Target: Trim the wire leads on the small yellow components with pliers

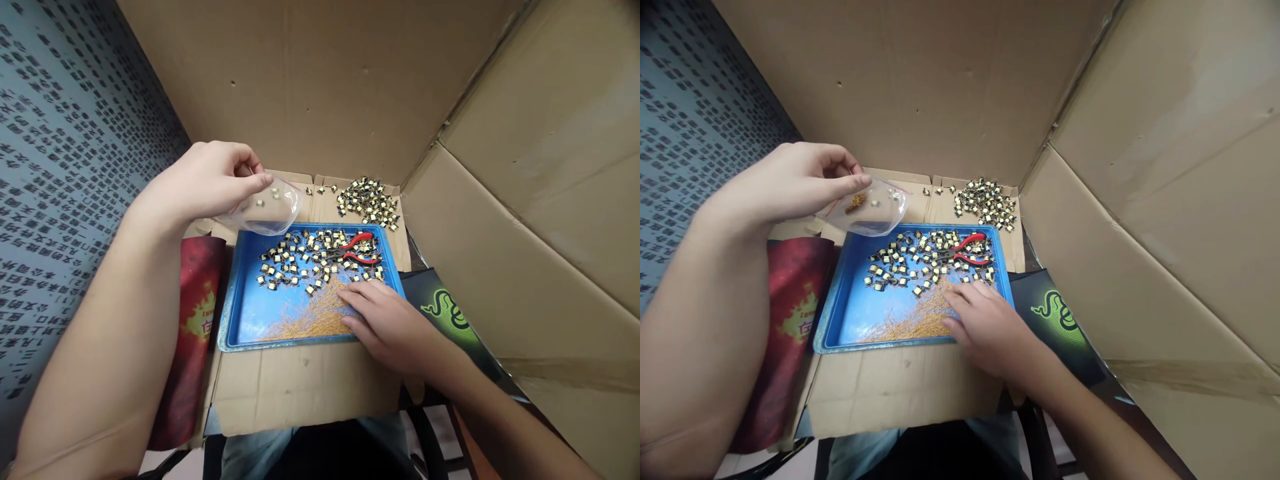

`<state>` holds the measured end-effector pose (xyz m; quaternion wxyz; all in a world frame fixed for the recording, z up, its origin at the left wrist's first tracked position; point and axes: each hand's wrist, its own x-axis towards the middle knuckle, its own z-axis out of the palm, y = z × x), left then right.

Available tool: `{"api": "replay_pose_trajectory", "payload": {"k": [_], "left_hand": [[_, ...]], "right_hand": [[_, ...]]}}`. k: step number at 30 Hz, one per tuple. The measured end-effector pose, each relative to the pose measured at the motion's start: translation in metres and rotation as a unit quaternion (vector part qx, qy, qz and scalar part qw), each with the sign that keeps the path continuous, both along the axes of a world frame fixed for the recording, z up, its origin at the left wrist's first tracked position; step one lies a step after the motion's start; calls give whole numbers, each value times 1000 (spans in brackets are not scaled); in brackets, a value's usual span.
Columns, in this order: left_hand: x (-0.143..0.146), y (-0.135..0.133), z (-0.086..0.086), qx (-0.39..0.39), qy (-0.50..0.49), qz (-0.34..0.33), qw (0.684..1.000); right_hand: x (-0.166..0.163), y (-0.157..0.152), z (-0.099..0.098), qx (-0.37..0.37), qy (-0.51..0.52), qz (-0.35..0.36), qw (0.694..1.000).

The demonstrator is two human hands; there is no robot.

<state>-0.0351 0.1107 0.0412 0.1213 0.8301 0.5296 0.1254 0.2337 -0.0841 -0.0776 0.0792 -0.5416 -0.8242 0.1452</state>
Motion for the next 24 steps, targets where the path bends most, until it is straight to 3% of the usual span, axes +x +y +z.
{"api": "replay_pose_trajectory", "payload": {"k": [3,9,18,24], "left_hand": [[1,1,-3,10,-12,-4,1000],[-1,3,-6,20,-21,-6,1000],[-2,4,-5,16,-37,-5,999],[-2,6,-7,13,-41,-8,999]], "right_hand": [[-22,-5,-13,33,-61,-65,995],[-34,-17,-10,32,-9,-41,999],[-39,9,-17,80,-44,-86,992],[-42,26,-10,90,-59,-57,993]]}}
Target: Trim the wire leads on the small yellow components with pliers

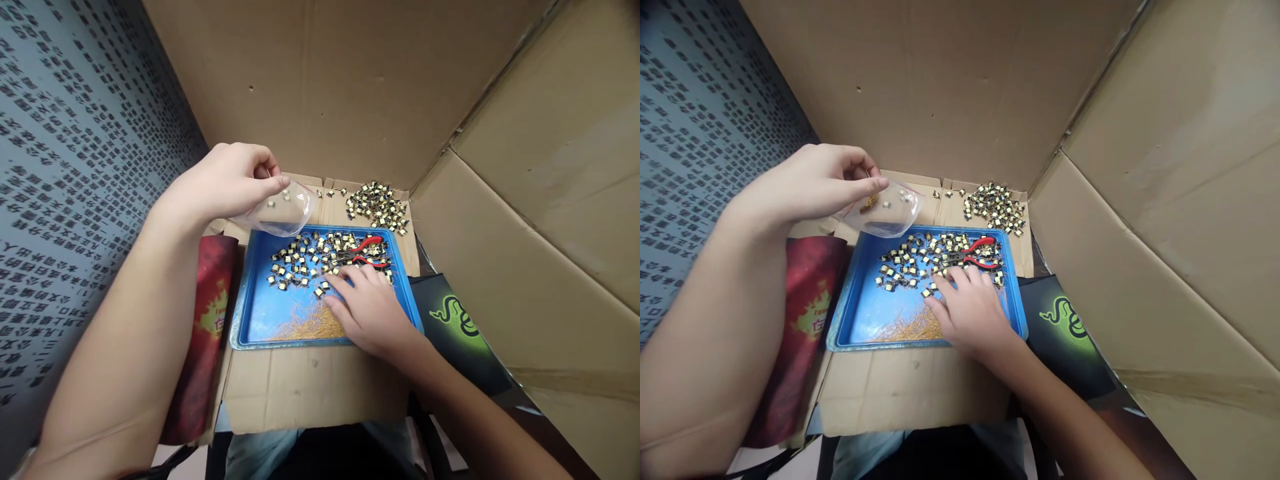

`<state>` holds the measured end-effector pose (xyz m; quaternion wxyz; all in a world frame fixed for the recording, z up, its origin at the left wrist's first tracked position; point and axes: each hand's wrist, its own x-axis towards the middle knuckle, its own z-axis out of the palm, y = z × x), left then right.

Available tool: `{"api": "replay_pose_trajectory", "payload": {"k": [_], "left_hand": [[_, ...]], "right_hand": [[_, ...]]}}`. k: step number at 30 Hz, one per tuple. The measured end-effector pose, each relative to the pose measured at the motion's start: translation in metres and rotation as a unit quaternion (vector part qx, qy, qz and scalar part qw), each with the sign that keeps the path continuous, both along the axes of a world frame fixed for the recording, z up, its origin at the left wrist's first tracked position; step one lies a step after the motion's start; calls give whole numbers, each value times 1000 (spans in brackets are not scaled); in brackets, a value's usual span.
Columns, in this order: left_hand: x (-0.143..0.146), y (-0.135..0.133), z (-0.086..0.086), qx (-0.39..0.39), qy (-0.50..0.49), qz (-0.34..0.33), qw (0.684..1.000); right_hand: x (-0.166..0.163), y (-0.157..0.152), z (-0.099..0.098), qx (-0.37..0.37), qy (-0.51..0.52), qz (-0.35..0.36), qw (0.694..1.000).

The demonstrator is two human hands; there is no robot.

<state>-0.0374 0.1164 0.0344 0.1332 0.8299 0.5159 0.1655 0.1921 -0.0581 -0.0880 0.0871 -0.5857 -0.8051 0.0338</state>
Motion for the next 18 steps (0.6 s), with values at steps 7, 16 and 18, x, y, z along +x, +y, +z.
{"api": "replay_pose_trajectory", "payload": {"k": [7,16,18], "left_hand": [[0,2,-3,0,0,-9,1000],[3,0,-3,2,6,-12,1000],[4,0,-4,0,6,-13,1000]], "right_hand": [[1,30,0,-8,-18,19,1000],[8,0,0,-24,38,23,999],[5,0,-6,-19,11,9,1000]]}}
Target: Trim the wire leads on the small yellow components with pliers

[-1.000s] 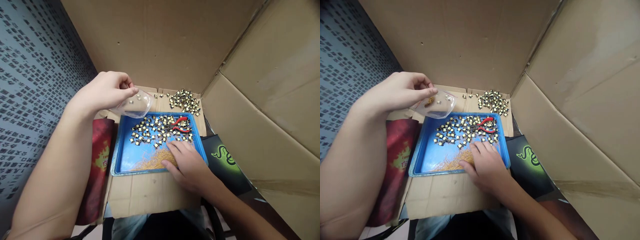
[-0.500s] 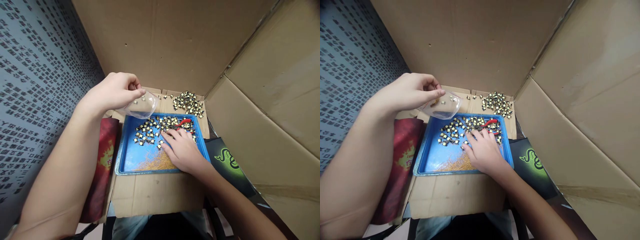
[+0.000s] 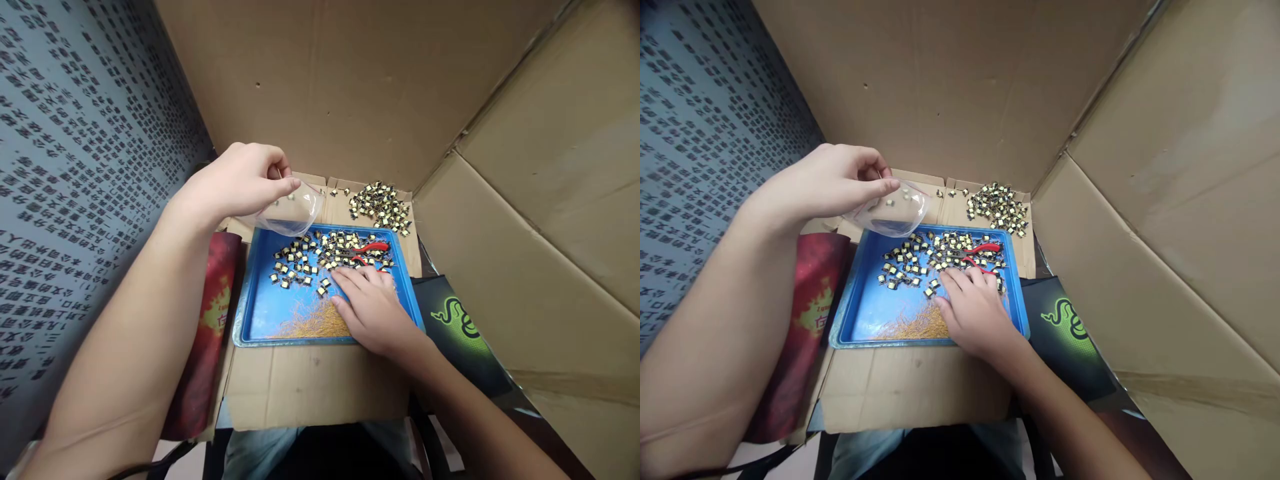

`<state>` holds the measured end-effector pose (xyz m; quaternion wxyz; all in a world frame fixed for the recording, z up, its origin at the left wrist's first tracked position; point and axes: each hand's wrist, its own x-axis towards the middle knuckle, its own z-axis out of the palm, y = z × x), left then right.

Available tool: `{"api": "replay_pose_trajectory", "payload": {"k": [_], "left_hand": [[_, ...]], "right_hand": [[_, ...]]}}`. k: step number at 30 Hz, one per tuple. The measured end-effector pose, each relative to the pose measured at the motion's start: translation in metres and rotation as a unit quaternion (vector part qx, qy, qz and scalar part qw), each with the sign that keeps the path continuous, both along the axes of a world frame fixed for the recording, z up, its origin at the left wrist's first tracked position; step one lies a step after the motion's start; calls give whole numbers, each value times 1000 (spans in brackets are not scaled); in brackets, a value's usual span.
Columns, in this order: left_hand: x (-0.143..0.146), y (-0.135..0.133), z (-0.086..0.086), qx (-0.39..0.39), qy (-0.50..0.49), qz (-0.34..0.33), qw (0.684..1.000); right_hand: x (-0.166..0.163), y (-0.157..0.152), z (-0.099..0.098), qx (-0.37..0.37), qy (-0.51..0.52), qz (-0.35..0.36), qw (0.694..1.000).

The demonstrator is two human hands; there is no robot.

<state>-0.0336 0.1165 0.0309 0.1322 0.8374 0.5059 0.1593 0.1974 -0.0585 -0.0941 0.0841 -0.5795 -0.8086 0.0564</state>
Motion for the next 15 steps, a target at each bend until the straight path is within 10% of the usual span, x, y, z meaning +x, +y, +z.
{"api": "replay_pose_trajectory", "payload": {"k": [15], "left_hand": [[1,4,-5,5,0,-13,1000]], "right_hand": [[9,-17,8,-46,2,33,998]]}}
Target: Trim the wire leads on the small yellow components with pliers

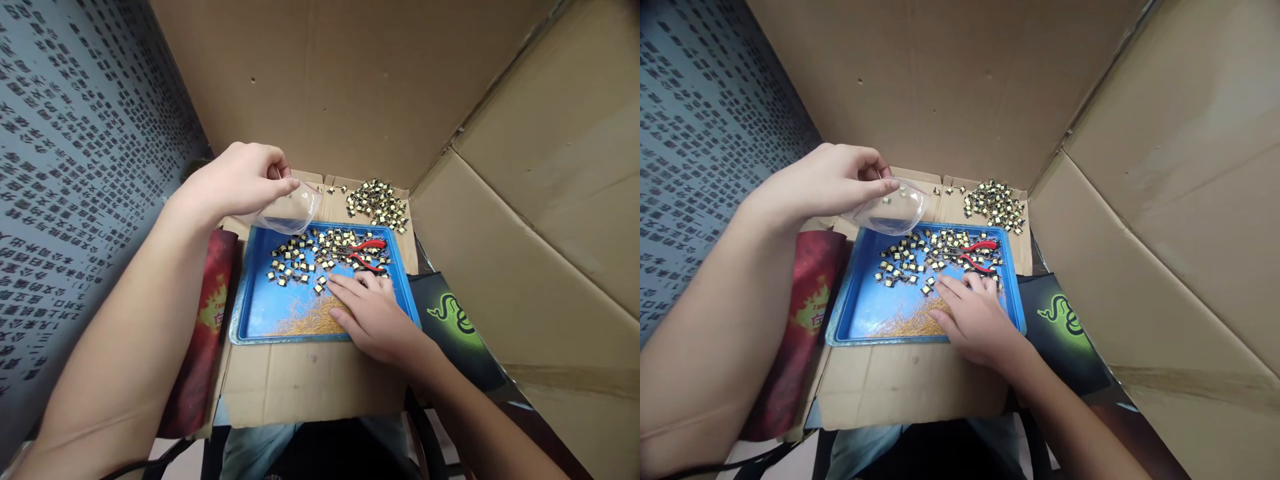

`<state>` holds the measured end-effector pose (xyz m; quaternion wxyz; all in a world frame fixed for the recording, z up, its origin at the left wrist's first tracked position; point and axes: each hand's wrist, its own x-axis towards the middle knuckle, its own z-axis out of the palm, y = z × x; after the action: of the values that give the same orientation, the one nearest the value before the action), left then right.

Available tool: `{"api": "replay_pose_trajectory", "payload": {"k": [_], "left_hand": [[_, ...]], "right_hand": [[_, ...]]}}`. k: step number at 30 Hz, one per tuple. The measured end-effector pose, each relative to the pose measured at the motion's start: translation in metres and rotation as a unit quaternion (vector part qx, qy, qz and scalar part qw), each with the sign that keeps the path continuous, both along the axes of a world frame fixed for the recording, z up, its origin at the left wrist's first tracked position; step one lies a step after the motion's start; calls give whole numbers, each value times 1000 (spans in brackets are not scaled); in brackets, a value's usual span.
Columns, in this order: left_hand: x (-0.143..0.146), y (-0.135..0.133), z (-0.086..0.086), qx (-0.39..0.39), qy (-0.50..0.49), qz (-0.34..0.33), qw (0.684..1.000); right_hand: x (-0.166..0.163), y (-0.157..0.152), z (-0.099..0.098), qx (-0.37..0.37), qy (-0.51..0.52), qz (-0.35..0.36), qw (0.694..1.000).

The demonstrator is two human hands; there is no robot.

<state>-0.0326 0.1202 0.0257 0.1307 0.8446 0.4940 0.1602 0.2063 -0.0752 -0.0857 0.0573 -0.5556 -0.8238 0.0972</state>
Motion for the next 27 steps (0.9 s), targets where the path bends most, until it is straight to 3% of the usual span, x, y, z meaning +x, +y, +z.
{"api": "replay_pose_trajectory", "payload": {"k": [10,14,19,27], "left_hand": [[1,3,-3,11,7,-11,1000],[0,3,-3,0,1,-9,1000],[1,3,-3,-1,4,-8,1000],[1,3,-3,2,4,-13,1000]], "right_hand": [[-4,26,-5,17,-24,1,1000],[-8,31,-8,55,-68,1,996],[-15,35,-11,80,-97,37,991],[8,27,1,45,-16,52,998]]}}
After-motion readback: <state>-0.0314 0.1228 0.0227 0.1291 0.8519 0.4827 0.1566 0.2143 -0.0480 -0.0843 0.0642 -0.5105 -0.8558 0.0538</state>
